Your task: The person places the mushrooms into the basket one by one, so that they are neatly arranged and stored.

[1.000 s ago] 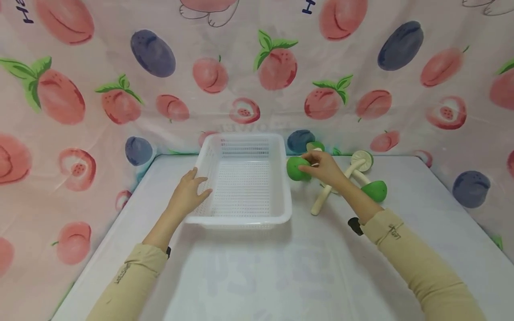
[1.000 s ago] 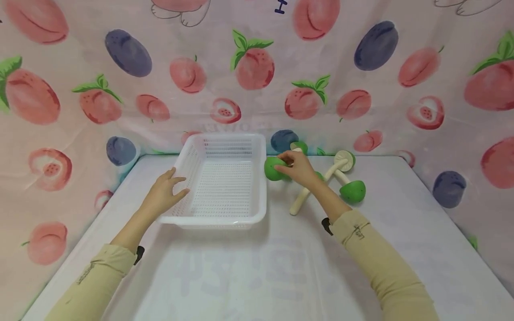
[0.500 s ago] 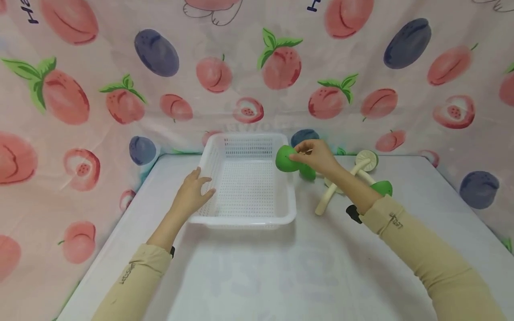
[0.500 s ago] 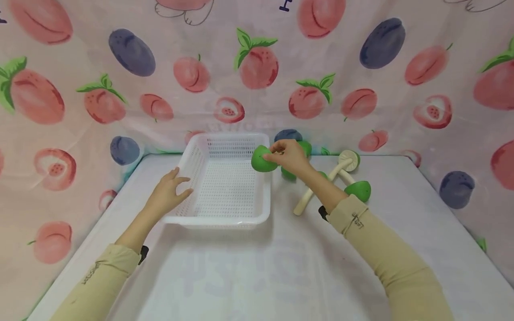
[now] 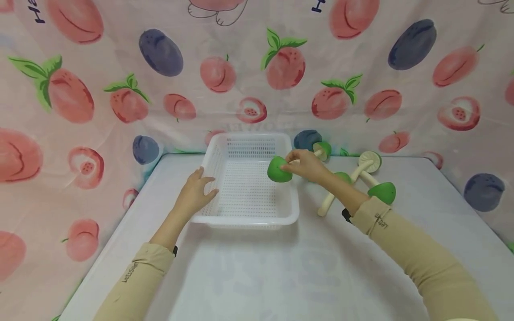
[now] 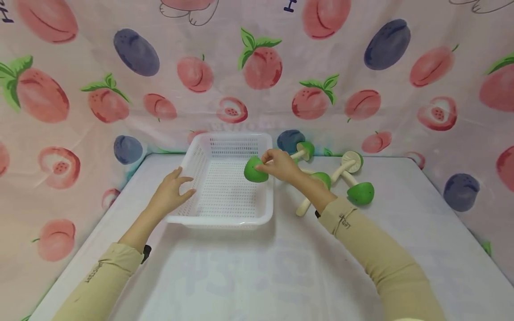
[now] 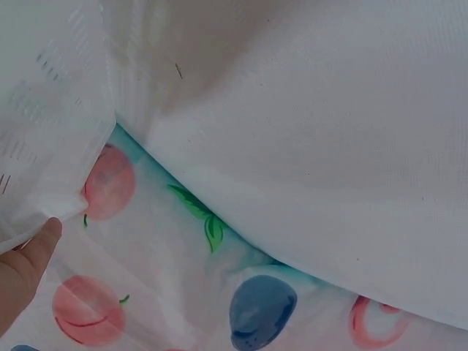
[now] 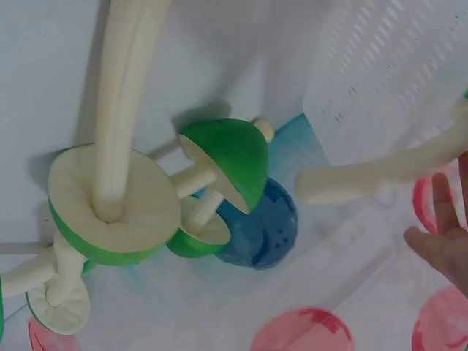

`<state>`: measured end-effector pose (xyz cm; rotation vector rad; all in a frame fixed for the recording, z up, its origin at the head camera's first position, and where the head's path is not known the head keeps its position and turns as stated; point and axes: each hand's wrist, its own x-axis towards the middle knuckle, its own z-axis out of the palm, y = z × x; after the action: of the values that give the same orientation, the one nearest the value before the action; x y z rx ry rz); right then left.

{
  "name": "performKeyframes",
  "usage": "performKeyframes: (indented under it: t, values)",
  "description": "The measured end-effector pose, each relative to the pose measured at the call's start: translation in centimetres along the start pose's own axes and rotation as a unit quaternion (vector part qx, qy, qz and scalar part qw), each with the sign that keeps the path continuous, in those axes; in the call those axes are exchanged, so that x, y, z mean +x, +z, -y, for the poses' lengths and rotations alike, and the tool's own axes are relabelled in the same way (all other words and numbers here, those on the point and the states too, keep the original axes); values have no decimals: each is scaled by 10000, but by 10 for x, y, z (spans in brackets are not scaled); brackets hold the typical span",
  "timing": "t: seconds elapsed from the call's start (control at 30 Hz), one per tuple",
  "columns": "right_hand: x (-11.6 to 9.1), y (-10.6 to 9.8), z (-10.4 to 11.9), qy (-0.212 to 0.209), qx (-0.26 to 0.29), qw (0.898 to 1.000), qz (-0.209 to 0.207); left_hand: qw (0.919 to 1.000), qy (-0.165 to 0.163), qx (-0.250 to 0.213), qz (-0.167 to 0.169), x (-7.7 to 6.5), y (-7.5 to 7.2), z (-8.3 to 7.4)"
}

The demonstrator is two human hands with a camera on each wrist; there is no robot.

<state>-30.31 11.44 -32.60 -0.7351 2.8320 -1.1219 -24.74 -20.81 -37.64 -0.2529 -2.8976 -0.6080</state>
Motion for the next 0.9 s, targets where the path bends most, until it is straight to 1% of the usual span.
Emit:
performKeyframes:
  t: [0.1,0.2,0.33,0.4,0.5,0.67,0.77,0.9]
  values:
    - [0,6,-4,-566,-565,9968,71,10000,16,-27,-6,0,0,-1]
    - [1,9,-7,-1097,-1053,9882,169,10000,34,-9,-45,-1,0,-2]
    - [5,10,-14,-1567,-1512,9754,353,10000,15,6,-63,-2,-2,-3]
    - [6,9,-16,-1649,-1813,9688,380,10000,2,14,-53,-2,-3,-4]
    - [6,7,-16,-1591,-2267,9602,348,10000,0,34,-20,-3,-4,-4]
    - [7,5,-6,-1082,-2542,9602,400,9999,33,94,-37,-2,-5,-2]
    - [11,5,-1,-767,-2542,9634,381,9999,87,83,-48,0,-4,-2]
    - [17,3,3,-417,-2270,9726,265,9999,76,82,-41,0,-2,-2]
